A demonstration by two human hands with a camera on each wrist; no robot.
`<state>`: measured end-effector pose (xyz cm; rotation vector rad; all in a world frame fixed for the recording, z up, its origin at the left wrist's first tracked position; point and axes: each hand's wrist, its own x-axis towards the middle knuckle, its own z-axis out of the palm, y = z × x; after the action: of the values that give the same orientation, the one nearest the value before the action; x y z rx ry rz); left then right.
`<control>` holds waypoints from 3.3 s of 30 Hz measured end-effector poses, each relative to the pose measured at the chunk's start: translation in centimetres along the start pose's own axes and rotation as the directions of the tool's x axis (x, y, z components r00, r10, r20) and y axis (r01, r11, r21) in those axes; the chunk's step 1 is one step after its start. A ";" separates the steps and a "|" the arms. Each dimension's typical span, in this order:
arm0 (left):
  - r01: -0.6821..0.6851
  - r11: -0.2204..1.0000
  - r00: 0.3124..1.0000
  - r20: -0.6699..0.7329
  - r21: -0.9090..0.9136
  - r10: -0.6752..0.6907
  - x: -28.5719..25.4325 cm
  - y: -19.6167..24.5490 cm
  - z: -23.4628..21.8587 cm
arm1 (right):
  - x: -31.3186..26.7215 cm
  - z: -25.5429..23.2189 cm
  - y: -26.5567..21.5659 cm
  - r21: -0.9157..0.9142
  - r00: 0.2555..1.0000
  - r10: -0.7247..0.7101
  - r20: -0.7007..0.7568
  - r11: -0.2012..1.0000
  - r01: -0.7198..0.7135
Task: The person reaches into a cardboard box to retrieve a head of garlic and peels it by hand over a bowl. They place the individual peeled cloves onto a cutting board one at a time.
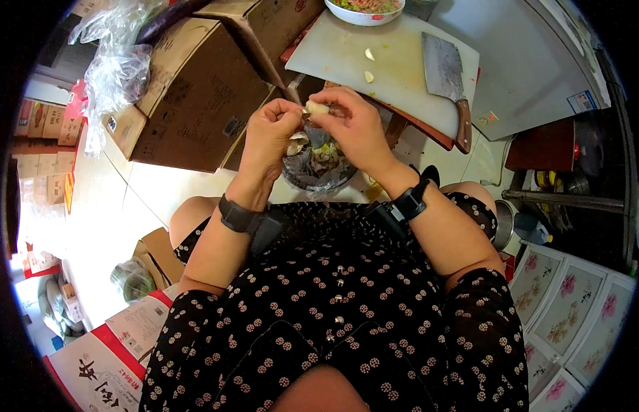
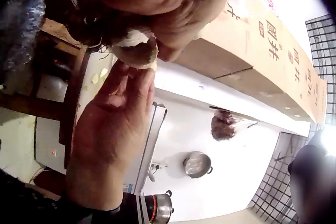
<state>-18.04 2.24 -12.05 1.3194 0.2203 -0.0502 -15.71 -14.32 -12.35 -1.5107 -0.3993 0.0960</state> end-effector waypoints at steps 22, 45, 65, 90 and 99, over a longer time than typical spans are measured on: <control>-0.098 0.950 0.995 0.040 0.296 0.091 -0.1 0.9 -1.0 | 0.1 -1.4 -0.4 -0.123 0.994 -0.032 0.102 0.991 0.045; -0.146 0.962 0.988 -0.014 0.232 0.154 -0.2 0.5 -0.3 | -0.4 0.2 -1.1 -0.090 0.998 -0.046 0.053 0.995 0.050; -0.303 0.621 0.933 0.092 0.723 0.348 0.5 0.2 -2.0 | 1.0 -2.4 -1.0 0.345 0.978 0.162 0.134 0.917 -0.200; -0.112 0.975 0.986 0.144 0.194 0.085 -0.2 0.7 -0.6 | 0.4 -1.4 -0.8 0.486 0.921 0.351 0.172 0.783 -0.389; -0.106 0.954 0.992 0.090 0.282 0.083 0.3 0.8 -1.7 | 1.6 -4.9 0.4 0.564 0.934 0.349 0.083 0.756 -0.332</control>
<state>-17.85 4.13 -11.71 1.6124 0.0843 -0.0534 -12.60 -18.42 -12.44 -0.9640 -0.0469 0.4481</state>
